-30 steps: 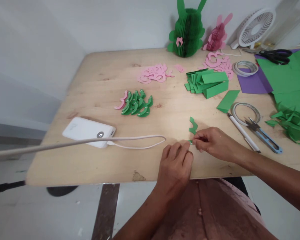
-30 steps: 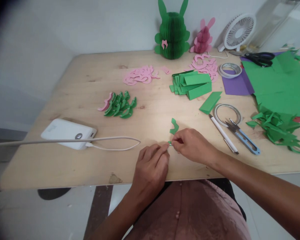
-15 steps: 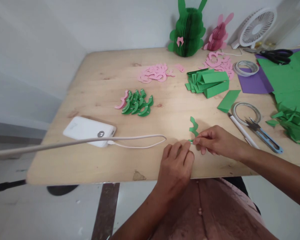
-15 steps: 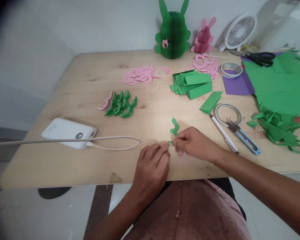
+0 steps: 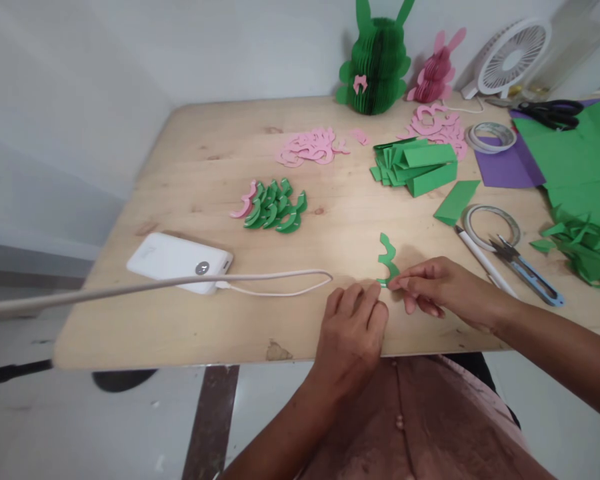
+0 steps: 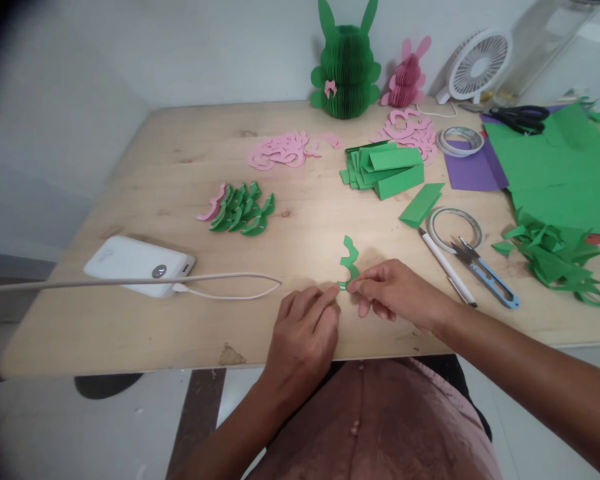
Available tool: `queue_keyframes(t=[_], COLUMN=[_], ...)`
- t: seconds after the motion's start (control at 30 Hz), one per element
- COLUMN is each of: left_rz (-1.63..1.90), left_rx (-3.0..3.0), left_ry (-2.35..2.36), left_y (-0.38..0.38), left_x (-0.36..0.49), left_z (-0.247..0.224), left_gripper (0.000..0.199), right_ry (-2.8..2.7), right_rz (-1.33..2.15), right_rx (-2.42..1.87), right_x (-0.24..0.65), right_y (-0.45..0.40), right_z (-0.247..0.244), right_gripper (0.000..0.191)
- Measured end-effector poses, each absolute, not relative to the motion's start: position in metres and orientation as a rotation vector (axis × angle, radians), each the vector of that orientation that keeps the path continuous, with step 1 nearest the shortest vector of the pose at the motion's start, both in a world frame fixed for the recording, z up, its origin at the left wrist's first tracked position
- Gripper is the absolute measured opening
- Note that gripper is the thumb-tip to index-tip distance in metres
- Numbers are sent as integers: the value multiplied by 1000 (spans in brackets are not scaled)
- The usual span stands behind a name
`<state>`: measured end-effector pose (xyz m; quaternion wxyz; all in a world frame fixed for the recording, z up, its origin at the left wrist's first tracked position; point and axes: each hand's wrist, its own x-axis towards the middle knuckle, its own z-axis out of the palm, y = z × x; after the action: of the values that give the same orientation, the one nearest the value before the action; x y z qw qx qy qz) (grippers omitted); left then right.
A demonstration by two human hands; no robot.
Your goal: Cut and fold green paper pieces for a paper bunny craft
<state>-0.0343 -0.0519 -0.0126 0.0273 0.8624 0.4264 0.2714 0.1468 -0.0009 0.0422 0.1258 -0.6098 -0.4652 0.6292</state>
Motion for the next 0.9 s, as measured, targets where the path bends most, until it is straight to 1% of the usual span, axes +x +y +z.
queue_keyframes(t=[0.07,0.13,0.2,0.3,0.4,0.47,0.67,0.9], left_rz=[838,836,835,832,841,850,896,915], left_rx=[2662,2663,2663,2652,2638,2627,2586,2560], left_ry=[1316,1312,1310,1316,1315,1310,1312,1303], left_y=[-52,-53,-53,-53,-54,-55,-55,-54], left_x=[-35,-35,-35,-35,-35,-35,-35,-36], left_z=[-13,-13,-13,-15,-16,-16,-16,-17], left_gripper=[15,14,13,12,11,11,14,15], right_ry=[-1397,-1548,-1793,-2123,-2338,-2424,-2524,-2572], right_rz=[1786,1615,1299,789,404,236,79,-6], right_rx=[-1793,-1807,-1763,-1477,-1199,-1096,-1081,-1098], right_x=[150,152,154,154,152,150,143,143], right_y=[-3,-8,-16,-32,-46,-50,-51,-49], right_z=[41,40,37,30,23,19,11,6], right_gripper=[24,26,25,25,27,26,16,19])
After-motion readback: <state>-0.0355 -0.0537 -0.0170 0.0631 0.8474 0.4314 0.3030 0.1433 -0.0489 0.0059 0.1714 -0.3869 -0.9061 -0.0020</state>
